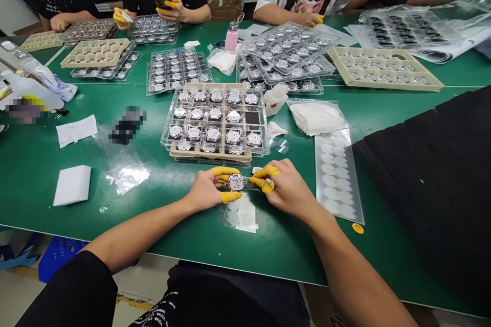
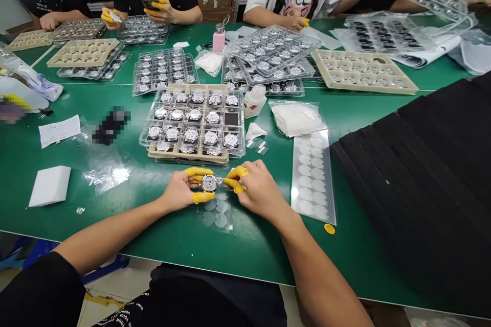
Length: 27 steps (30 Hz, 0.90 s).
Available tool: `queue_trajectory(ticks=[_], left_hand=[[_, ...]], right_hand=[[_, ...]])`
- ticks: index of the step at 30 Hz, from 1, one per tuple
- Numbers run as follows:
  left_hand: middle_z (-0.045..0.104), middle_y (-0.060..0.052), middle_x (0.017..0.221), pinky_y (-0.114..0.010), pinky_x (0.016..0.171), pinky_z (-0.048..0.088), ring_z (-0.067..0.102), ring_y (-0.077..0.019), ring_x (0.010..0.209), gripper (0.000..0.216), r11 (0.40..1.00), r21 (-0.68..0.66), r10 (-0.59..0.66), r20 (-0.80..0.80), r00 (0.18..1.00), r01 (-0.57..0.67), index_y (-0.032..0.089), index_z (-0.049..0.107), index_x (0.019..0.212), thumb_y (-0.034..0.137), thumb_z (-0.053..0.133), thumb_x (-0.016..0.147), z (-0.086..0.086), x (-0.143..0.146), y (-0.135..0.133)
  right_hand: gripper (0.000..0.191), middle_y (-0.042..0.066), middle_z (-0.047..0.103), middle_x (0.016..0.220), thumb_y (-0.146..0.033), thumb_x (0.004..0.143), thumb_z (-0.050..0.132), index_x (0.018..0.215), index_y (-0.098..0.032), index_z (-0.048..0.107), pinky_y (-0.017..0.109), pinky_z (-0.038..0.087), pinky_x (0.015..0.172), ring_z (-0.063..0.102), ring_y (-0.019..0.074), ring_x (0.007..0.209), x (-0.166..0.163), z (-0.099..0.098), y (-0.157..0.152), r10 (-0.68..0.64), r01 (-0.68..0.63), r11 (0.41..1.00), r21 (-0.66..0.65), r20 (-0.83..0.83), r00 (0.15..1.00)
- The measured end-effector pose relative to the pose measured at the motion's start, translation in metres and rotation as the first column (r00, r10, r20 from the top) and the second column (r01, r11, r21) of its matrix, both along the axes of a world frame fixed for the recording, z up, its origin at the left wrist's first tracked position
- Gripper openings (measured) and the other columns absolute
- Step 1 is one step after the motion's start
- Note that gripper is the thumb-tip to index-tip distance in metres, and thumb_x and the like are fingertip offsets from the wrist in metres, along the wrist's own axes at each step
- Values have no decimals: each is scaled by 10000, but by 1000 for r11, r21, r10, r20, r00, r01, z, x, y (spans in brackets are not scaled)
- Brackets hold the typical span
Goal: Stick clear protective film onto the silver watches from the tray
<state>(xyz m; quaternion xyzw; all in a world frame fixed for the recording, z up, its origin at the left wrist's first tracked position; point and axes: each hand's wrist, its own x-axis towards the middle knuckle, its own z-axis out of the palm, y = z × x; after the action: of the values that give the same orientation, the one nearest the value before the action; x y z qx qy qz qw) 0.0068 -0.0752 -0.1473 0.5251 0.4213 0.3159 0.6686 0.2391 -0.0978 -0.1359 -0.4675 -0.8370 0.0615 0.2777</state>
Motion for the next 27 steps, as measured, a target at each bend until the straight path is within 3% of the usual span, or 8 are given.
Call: queue_trajectory(ticks=[5, 9, 10, 12, 14, 17, 20, 27], left_hand=[[769, -88, 989, -329, 891, 601, 732, -156, 835, 667, 990, -144, 19, 87, 996, -7, 130, 713, 1131, 158, 929, 501, 0, 1, 4], [765, -79, 967, -318, 876, 598, 725, -149, 823, 666, 983, -172, 81, 118, 990, -61, 128, 707, 1123, 162, 932, 498, -1, 2, 8], [764, -77, 967, -315, 879, 597, 725, -150, 830, 661, 983, -165, 95, 114, 989, -75, 130, 704, 1127, 162, 929, 505, -2, 3, 9], [763, -73, 965, -308, 881, 593, 725, -151, 844, 649, 986, -139, 101, 100, 990, -87, 135, 700, 1138, 156, 916, 527, -3, 4, 9], [762, -71, 960, -300, 873, 592, 725, -153, 848, 633, 992, -100, 81, 75, 994, -74, 139, 699, 1148, 152, 898, 548, -5, 4, 8], [762, -68, 944, -291, 834, 595, 721, -151, 820, 615, 999, -30, 32, 34, 999, -31, 146, 702, 1161, 162, 877, 572, -8, 4, 6], [761, -59, 916, -272, 784, 594, 710, -137, 777, 611, 1000, 8, -4, 3, 1000, 4, 153, 698, 1176, 170, 864, 588, -9, 3, 5], [752, -44, 860, -249, 748, 582, 694, -123, 742, 598, 1000, 27, -13, -36, 999, 14, 143, 698, 1163, 187, 860, 589, -6, 4, 6]], right_hand=[[222, 70, 652, 817, -19, 798, 531, 893, -193, 631, 384, 381, 715, 541, 214, 766, -1, 1, 1, 14, -14, 989, 149, 0, 1000], [213, 74, 702, 1027, -36, 800, 576, 865, -228, 643, 422, 408, 797, 581, 249, 942, -1, 15, -4, 28, -23, 999, 28, -194, 981], [158, 70, 691, 1087, -88, 823, 604, 856, -237, 646, 426, 426, 817, 586, 248, 971, -2, 18, -6, 15, -32, 999, -44, -340, 940], [6, 62, 663, 1147, -245, 863, 651, 862, -249, 655, 407, 464, 811, 603, 228, 953, -9, 22, -11, -106, -55, 973, -226, -644, 758], [157, 57, 655, 1162, -395, 837, 708, 890, -251, 675, 373, 483, 763, 604, 196, 870, -20, 20, -14, -337, -53, 896, -441, -752, 566], [388, 73, 683, 1130, -526, 693, 819, 917, -227, 711, 359, 491, 759, 604, 188, 833, -40, 12, -17, -594, -52, 706, -706, -631, 500], [520, 82, 718, 1011, -609, 607, 844, 911, -205, 724, 370, 503, 794, 627, 216, 872, -53, 5, -15, -664, -115, 592, -798, -564, 491], [556, 73, 729, 924, -660, 569, 839, 858, -201, 718, 378, 507, 827, 642, 219, 868, -56, 0, -14, -688, -73, 609, -790, -571, 447]])
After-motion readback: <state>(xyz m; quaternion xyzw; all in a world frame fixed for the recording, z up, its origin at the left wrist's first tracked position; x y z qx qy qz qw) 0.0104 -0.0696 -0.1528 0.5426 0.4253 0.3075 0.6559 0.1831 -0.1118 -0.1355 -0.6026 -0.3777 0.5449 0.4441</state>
